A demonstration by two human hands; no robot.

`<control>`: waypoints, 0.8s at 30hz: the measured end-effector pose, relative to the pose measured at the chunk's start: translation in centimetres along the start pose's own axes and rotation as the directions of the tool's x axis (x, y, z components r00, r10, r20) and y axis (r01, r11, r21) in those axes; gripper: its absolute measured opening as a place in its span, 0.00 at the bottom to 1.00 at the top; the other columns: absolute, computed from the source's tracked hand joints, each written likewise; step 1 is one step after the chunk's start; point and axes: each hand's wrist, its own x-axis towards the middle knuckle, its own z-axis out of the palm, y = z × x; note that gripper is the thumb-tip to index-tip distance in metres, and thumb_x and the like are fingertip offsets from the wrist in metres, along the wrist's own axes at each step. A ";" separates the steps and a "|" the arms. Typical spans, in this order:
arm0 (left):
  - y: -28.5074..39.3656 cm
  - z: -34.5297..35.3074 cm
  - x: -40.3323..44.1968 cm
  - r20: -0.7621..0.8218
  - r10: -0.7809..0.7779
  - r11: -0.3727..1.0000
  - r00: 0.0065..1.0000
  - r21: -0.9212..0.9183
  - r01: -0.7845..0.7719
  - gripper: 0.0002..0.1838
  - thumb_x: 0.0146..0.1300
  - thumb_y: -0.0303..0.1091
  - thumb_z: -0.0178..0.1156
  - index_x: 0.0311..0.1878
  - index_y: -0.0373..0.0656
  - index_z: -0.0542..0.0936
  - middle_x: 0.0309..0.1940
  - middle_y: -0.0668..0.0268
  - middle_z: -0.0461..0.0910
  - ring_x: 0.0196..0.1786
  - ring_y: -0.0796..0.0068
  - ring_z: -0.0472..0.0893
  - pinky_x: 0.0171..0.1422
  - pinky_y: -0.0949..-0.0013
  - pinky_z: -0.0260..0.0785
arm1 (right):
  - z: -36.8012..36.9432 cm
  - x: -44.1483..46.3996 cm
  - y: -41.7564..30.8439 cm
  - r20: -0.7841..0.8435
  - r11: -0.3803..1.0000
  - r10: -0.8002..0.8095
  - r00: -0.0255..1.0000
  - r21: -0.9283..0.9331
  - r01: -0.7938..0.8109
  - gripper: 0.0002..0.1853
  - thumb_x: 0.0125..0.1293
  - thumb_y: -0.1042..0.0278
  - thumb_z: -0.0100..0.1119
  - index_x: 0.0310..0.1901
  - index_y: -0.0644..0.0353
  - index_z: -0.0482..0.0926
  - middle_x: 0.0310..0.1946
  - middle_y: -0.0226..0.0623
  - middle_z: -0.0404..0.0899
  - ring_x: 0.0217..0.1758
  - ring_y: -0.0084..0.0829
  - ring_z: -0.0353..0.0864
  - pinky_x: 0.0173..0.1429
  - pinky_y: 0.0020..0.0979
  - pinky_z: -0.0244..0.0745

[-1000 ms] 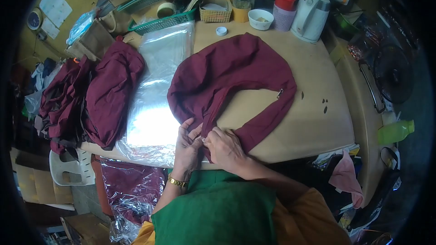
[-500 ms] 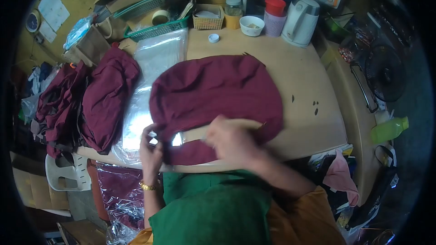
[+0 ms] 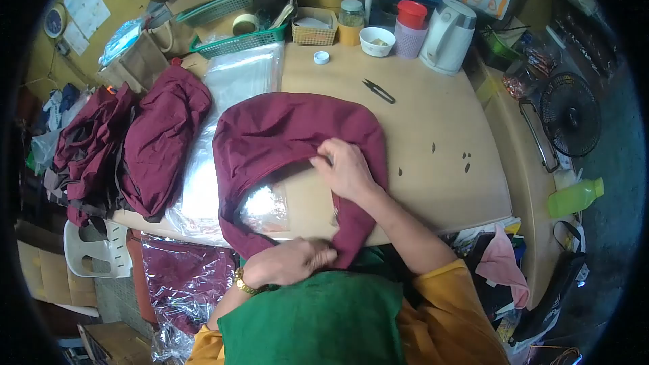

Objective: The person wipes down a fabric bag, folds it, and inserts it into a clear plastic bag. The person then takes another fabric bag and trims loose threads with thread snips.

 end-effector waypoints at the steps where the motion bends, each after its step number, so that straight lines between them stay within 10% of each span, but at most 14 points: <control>1: 0.8 -0.3 0.2 -0.103 -0.169 0.986 0.980 -0.010 0.169 0.21 0.73 0.45 0.56 0.54 0.33 0.75 0.39 0.45 0.81 0.47 0.54 0.83 0.52 0.53 0.73 | 0.0 1.2 -0.8 -0.056 0.993 0.067 0.996 0.096 -0.062 0.09 0.62 0.70 0.64 0.32 0.68 0.78 0.27 0.44 0.81 0.27 0.35 0.81 0.34 0.37 0.74; 3: 0.5 -0.4 1.7 -0.051 -0.418 0.875 0.907 -0.291 0.387 0.17 0.75 0.41 0.55 0.50 0.34 0.72 0.35 0.53 0.80 0.38 0.66 0.82 0.47 0.63 0.75 | 0.9 2.6 -1.2 -0.030 0.962 0.135 0.990 0.244 -0.123 0.08 0.61 0.71 0.65 0.31 0.67 0.79 0.25 0.42 0.80 0.25 0.30 0.78 0.32 0.34 0.72; 5: -4.3 2.1 4.8 -0.635 -0.159 0.834 0.756 -0.497 -0.242 0.10 0.73 0.32 0.59 0.44 0.37 0.69 0.31 0.65 0.75 0.32 0.81 0.74 0.43 0.75 0.72 | 2.0 3.5 -1.5 0.007 0.906 0.194 0.981 0.383 -0.182 0.08 0.61 0.71 0.65 0.31 0.67 0.79 0.22 0.40 0.80 0.23 0.25 0.76 0.30 0.31 0.70; 6: -4.3 2.4 5.5 -0.638 -0.159 0.834 0.753 -0.495 -0.243 0.10 0.73 0.32 0.59 0.44 0.37 0.69 0.31 0.65 0.75 0.32 0.81 0.74 0.43 0.75 0.72 | 2.6 3.8 -1.5 0.010 0.883 0.198 0.980 0.432 -0.183 0.07 0.61 0.71 0.65 0.32 0.67 0.79 0.21 0.39 0.80 0.22 0.23 0.76 0.30 0.31 0.70; 8: -4.3 3.1 6.5 -0.648 -0.289 0.390 0.704 -0.752 -0.532 0.12 0.69 0.23 0.61 0.38 0.41 0.65 0.30 0.73 0.69 0.30 0.86 0.66 0.41 0.79 0.67 | 4.1 4.0 -0.3 -0.043 0.886 0.166 0.985 0.446 -0.130 0.07 0.61 0.72 0.65 0.32 0.68 0.79 0.21 0.38 0.81 0.23 0.21 0.76 0.30 0.30 0.70; 12: -5.3 3.9 5.4 -0.746 -0.252 0.547 0.617 -0.636 -0.545 0.10 0.66 0.20 0.64 0.44 0.39 0.73 0.32 0.75 0.72 0.32 0.86 0.69 0.42 0.80 0.67 | 6.1 3.4 2.4 -0.056 0.892 0.262 0.963 0.394 -0.220 0.08 0.59 0.72 0.68 0.33 0.68 0.80 0.22 0.38 0.81 0.24 0.21 0.76 0.32 0.30 0.72; 14: -5.4 3.6 4.7 -0.752 -0.143 0.857 0.643 -0.419 -0.299 0.19 0.63 0.17 0.63 0.58 0.35 0.76 0.31 0.76 0.68 0.31 0.88 0.66 0.41 0.83 0.65 | 5.6 3.5 3.3 0.048 0.901 0.236 0.971 0.363 -0.237 0.09 0.58 0.72 0.69 0.34 0.68 0.81 0.24 0.37 0.82 0.26 0.20 0.76 0.33 0.29 0.72; 17: -6.0 3.2 4.4 -0.670 -0.162 0.854 0.725 -0.463 -0.237 0.30 0.62 0.13 0.61 0.69 0.38 0.73 0.34 0.76 0.72 0.32 0.90 0.68 0.42 0.86 0.64 | 2.0 4.1 2.7 0.374 0.759 0.237 0.897 0.505 -0.411 0.17 0.58 0.72 0.73 0.46 0.71 0.82 0.38 0.34 0.84 0.35 0.19 0.80 0.39 0.23 0.75; 23: -5.2 2.6 5.0 -0.588 -0.318 0.620 0.744 -0.722 -0.306 0.31 0.62 0.10 0.55 0.71 0.32 0.68 0.44 0.72 0.77 0.38 0.91 0.71 0.47 0.86 0.66 | -2.4 -1.6 1.0 0.272 0.736 0.143 0.952 0.613 -0.286 0.10 0.61 0.79 0.64 0.45 0.66 0.82 0.38 0.35 0.81 0.36 0.24 0.82 0.43 0.27 0.78; 24: -5.0 2.4 5.2 -0.585 -0.319 0.617 0.745 -0.725 -0.305 0.31 0.62 0.10 0.55 0.71 0.32 0.68 0.44 0.72 0.77 0.38 0.91 0.71 0.47 0.86 0.66 | -2.8 -3.0 -0.7 0.314 0.907 0.078 0.946 0.371 -0.198 0.08 0.62 0.80 0.63 0.43 0.66 0.82 0.35 0.36 0.80 0.36 0.27 0.82 0.41 0.29 0.77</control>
